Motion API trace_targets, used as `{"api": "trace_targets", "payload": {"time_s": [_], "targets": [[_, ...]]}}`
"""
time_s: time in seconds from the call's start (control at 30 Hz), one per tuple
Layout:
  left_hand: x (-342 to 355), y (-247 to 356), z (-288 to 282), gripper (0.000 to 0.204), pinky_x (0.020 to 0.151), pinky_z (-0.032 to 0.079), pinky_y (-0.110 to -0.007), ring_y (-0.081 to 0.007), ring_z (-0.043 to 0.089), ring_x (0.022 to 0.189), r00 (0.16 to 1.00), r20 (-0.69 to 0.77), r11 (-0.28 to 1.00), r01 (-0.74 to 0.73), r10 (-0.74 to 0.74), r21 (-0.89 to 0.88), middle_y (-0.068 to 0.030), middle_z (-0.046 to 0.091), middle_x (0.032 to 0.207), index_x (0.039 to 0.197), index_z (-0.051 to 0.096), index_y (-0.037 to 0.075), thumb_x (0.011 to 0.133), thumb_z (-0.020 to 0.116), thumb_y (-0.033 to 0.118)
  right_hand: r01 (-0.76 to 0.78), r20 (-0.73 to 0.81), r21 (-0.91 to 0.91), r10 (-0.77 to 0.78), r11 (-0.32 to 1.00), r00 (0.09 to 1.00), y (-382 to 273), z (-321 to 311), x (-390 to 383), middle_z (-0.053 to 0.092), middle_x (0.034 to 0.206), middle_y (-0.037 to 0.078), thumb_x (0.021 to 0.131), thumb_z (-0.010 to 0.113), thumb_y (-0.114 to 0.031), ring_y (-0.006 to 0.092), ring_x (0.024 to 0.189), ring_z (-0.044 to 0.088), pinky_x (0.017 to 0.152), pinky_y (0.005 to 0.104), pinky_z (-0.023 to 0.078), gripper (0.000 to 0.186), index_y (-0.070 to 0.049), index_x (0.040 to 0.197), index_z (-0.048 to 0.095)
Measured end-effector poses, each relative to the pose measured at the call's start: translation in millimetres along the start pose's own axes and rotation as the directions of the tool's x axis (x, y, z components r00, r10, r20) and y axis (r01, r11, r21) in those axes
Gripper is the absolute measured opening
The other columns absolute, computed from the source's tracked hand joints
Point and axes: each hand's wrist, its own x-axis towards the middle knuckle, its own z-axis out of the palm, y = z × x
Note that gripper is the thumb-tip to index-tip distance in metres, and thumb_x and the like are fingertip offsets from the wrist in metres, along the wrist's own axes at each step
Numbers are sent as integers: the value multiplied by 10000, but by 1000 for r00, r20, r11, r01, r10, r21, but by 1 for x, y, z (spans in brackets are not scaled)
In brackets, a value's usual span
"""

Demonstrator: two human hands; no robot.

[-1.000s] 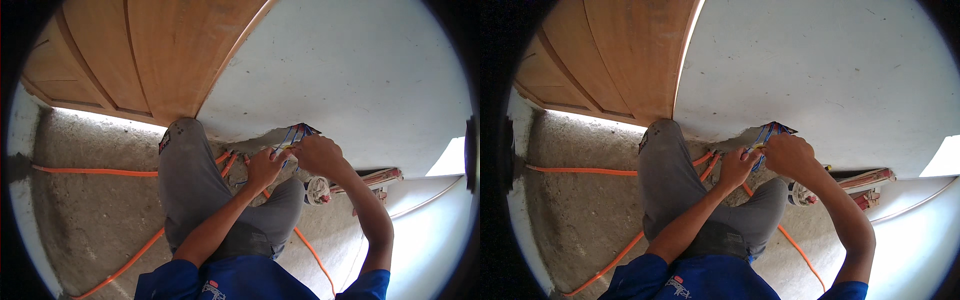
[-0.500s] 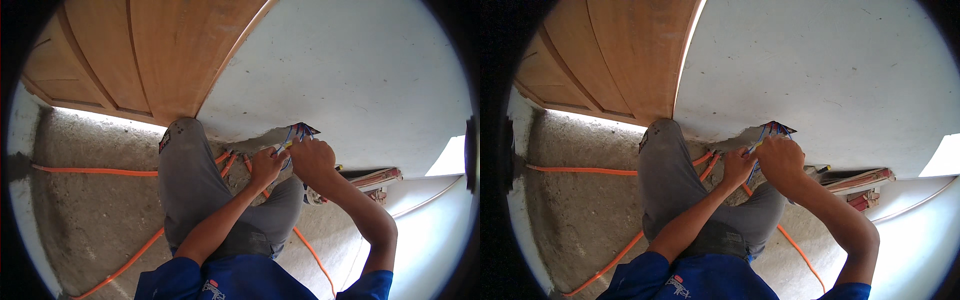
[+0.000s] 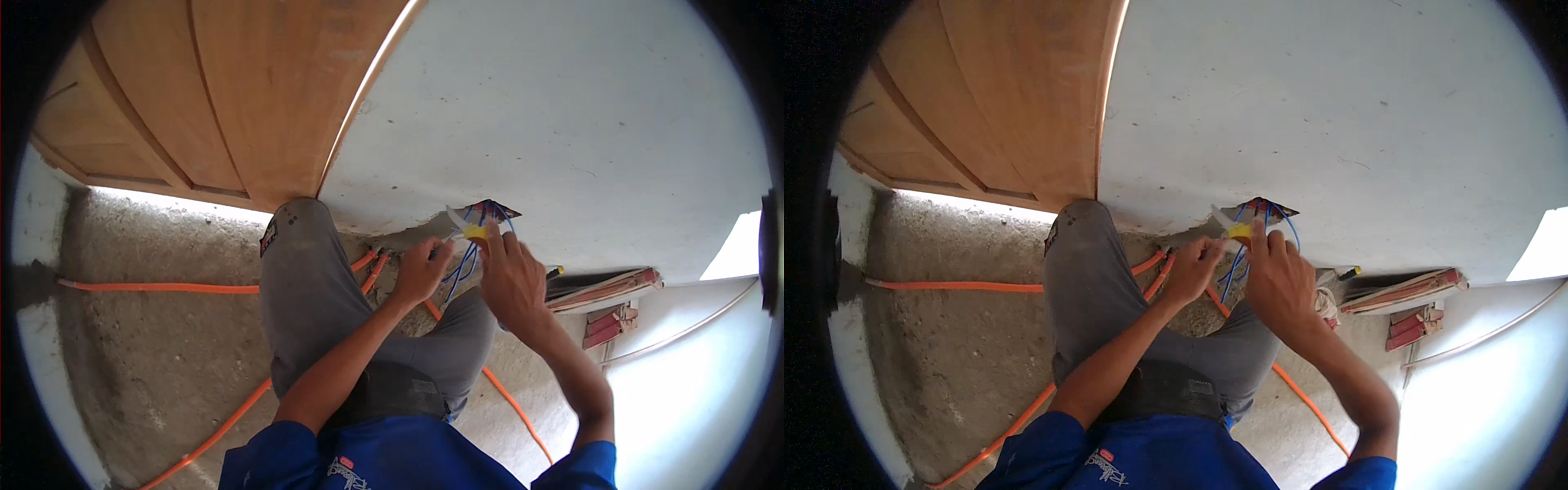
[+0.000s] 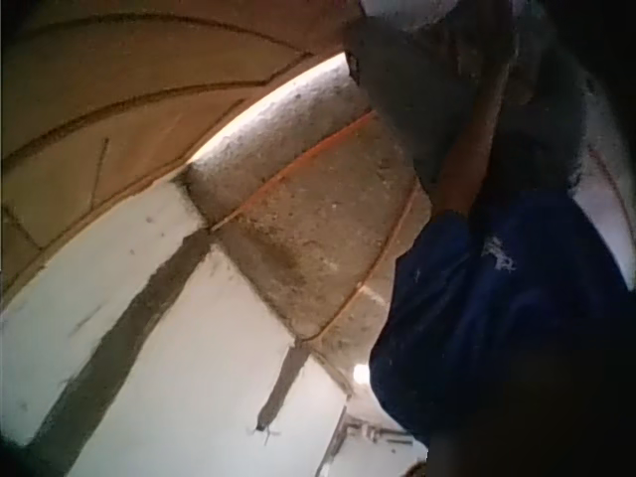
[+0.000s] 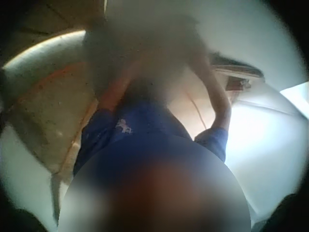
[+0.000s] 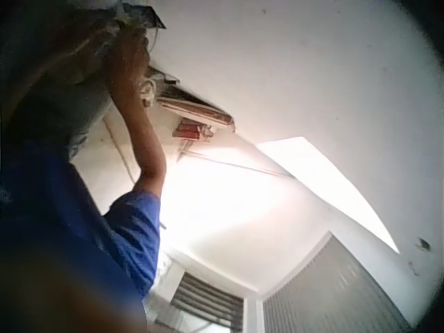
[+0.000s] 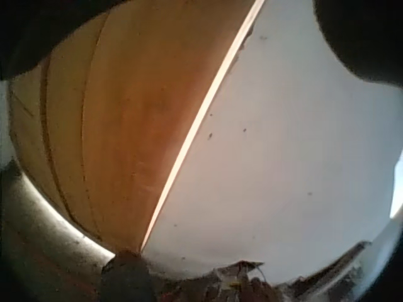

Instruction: The recorder is organizing and stripping electrical wires inside a wall-mounted electrical box at a construction site.

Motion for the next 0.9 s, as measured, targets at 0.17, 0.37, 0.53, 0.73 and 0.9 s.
{"api": "trace_targets", "payload": {"time_s": [0.17,0.37,0.53,0.73,0.9], "targets": [[12,16,-22,272,617,435,-307,-110,545,687,992,120,995,-16,29,-102,-47,600,758,927,612,-5,958,537,255,-195,-33,838,405,510,914,-34,54,-50,555,803,79,990,457,-260,154,606,516,542,274,417,308,-8,1156,515],[25,40,-43,251,619,438,-271,-88,534,671,984,158,985,-106,84,137,-21,602,733,965,637,-6,943,568,234,-272,427,892,476,-360,769,-75,105,-57,494,633,12,1030,368,-305,85,511,450,471,249,350,322,-58,854,476],[21,70,-37,249,561,415,-274,-75,477,587,983,171,921,-122,62,369,0,556,629,925,653,-13,926,598,229,-238,480,849,498,-472,722,-76,121,-46,481,610,7,1032,356,-321,89,507,472,471,249,379,362,-55,840,509],[21,73,-31,291,502,337,-271,-62,405,549,980,101,859,-199,171,471,22,505,607,875,660,-20,942,579,251,-158,487,790,450,-592,748,-79,118,-43,504,609,17,1028,344,-374,93,469,457,439,253,375,425,-37,865,546],[15,76,-19,305,432,268,-229,-36,349,481,996,26,966,73,-82,246,61,438,579,834,649,3,964,557,263,-88,437,787,451,-610,778,-71,114,-47,501,620,7,1027,326,-435,81,477,444,433,238,356,499,-15,984,591]]}}
